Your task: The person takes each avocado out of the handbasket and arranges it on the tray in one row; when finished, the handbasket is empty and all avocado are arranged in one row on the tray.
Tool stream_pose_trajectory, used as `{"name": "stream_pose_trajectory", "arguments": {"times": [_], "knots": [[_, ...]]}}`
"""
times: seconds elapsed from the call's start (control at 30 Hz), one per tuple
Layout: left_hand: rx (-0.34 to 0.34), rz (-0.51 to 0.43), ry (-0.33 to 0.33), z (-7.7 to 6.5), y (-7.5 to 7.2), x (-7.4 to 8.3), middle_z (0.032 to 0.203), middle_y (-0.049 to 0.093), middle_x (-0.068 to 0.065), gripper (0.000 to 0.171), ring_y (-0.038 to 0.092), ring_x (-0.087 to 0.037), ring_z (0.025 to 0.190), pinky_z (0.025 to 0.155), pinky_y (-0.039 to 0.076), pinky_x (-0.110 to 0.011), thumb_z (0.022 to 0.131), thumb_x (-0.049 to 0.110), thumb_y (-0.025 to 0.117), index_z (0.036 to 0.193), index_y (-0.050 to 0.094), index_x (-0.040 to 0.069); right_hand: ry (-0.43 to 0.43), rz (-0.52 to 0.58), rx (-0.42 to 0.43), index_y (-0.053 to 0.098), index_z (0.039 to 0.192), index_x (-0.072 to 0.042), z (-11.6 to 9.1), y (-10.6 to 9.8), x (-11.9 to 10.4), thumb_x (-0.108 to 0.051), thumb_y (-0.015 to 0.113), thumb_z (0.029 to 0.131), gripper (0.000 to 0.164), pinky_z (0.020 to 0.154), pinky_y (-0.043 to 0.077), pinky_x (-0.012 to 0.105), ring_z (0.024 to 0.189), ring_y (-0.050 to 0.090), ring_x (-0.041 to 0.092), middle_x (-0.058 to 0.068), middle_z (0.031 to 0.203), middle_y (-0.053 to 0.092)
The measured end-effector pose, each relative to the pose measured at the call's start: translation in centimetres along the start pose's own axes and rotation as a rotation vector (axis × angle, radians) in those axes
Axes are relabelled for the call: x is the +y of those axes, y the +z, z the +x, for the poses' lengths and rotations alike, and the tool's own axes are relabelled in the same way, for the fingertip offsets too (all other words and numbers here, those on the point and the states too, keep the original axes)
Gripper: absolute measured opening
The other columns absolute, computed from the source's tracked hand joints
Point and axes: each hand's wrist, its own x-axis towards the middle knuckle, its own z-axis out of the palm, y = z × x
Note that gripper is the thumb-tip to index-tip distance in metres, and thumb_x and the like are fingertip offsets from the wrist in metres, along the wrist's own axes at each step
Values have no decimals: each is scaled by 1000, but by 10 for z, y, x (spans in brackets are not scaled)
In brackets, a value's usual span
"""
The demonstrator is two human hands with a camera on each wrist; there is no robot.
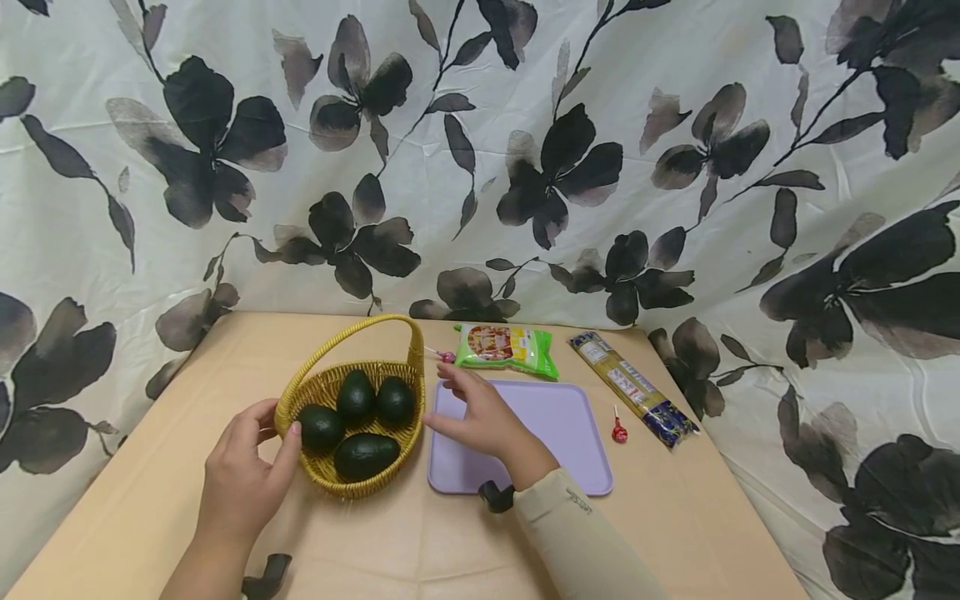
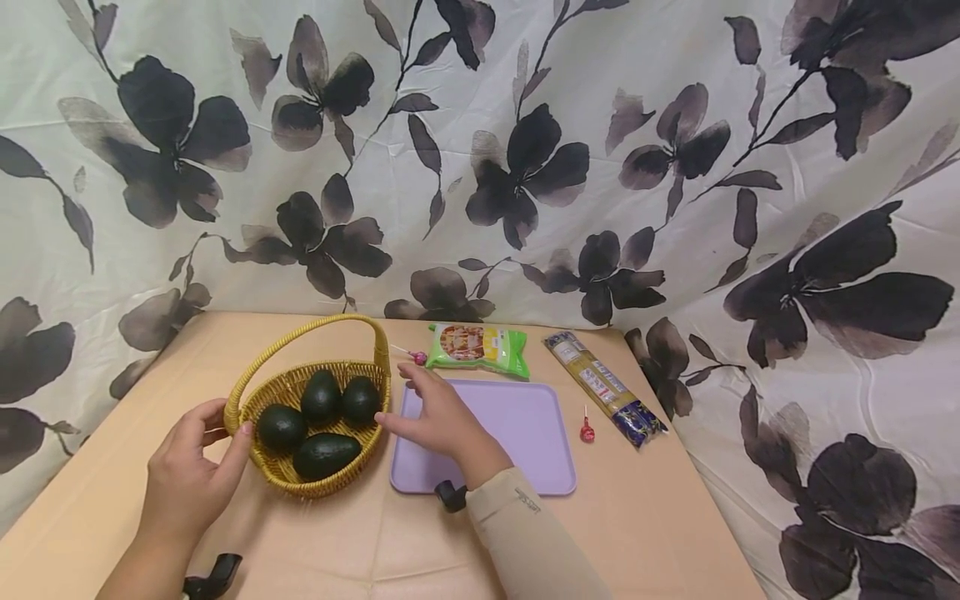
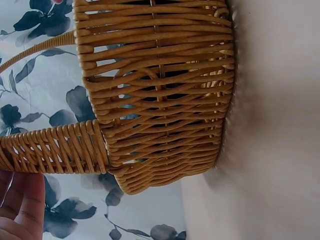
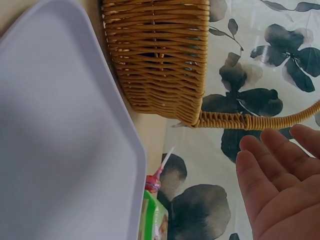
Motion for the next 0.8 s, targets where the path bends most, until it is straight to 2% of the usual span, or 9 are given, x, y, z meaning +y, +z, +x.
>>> {"name": "stream_pose_trajectory", "arguments": {"times": [0.23,0.57,0.8], "knots": [[-16,1,3,0,-2,1,105,67,-16,43,68,-30,92,96,33,8,86,3,75,126,60,-5,6,14,0,46,154,-14,8,5,-1,-43,79,90,77,117,46,35,136,56,27,5,152,53],[-25,4,-8,0,-4,3,106,67,-16,44,69,-31,93,96,31,9,86,3,77,126,60,-3,35,-9,-46,50,150,-7,22,10,-3,-46,76,91,75,115,49,41,134,59,26,11,150,56],[-30,-1,-16,-1,-4,2,107,68,-15,44,69,-31,93,96,31,9,86,2,78,126,60,-3,122,36,-97,52,147,-3,37,11,-10,-46,75,91,74,113,51,47,130,61,31,16,145,59]]}}
